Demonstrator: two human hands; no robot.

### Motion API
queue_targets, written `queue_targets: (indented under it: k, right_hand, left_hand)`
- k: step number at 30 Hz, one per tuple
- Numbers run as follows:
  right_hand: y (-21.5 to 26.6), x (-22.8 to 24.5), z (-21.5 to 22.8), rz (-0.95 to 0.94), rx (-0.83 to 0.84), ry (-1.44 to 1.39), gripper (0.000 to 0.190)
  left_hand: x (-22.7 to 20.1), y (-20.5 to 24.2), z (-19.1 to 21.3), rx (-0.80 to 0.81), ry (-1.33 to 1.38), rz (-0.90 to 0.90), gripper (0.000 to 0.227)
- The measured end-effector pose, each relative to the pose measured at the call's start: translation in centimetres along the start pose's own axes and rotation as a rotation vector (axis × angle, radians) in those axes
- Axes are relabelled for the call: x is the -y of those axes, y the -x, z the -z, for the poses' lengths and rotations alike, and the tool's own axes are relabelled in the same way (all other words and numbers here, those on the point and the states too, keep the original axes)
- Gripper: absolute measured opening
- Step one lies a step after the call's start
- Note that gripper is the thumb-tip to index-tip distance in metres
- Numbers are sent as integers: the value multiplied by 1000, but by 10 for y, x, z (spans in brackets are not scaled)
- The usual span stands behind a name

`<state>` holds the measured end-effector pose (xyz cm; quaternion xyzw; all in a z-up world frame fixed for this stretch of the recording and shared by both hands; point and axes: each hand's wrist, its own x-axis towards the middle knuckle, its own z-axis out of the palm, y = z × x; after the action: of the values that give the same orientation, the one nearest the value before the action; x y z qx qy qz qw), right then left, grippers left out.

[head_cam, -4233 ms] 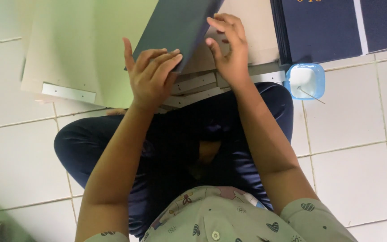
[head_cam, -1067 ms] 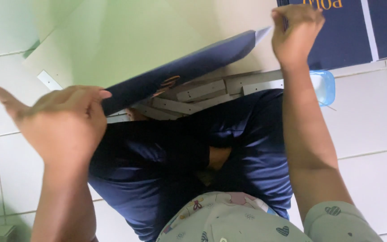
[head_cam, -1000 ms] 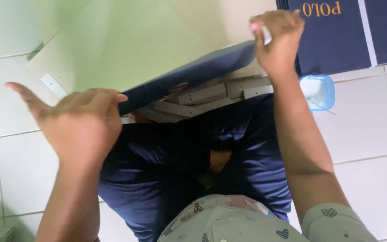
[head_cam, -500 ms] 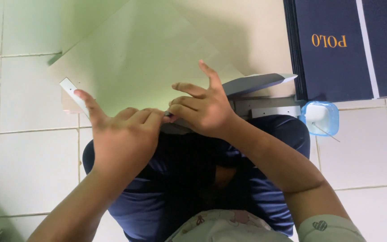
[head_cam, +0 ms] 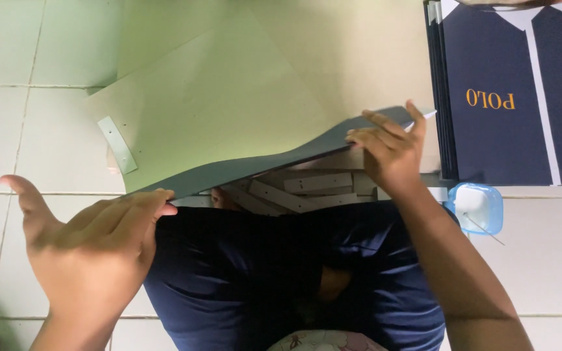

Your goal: The person assembles large blue paper folders by hand. They fold the edges of the blue paper covers, apply white liquid adhesive to small white cardboard strips with a stick, and press the strips onto the inner surface of the folders.

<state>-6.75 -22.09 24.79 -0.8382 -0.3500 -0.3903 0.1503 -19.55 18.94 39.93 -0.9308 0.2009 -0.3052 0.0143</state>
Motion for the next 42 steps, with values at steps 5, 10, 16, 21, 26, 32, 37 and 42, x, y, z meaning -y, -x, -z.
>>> queue_targets:
  k: [5,10,16,21,26,32,37,42]
  right_hand:
    - [59,-72,2,-146,76,204,29]
    - [89,-99,-9,-127,109,306,25]
    - [105,-117,-16,-860,383,321,26]
    - [-6,7,-4,-480,-64,-46,30]
    - [-78,129,2,-97,62,-424,27]
    - [-68,122,-18,-65,-113,-420,6]
    - [-58,109,-14,-33,-125,-390,10]
    - [-54,104,-12,-19,-157,-387,18]
  left_hand:
    - [1,-1,-8,-5,-12,0,36]
    - [-10,-2,-24,0,41,-70,24]
    - [1,23,-30,20,-40,62,17]
    - [-28,11,-50,-19,-40,23,23]
    - [-65,-6,-60,-69,62,-12,13]
    - [-52,-6,-46,-10,219,54,12]
    - [-51,-1,-50,-22,419,48,20]
    - [-60,-6,-54,-129,537,-16,24]
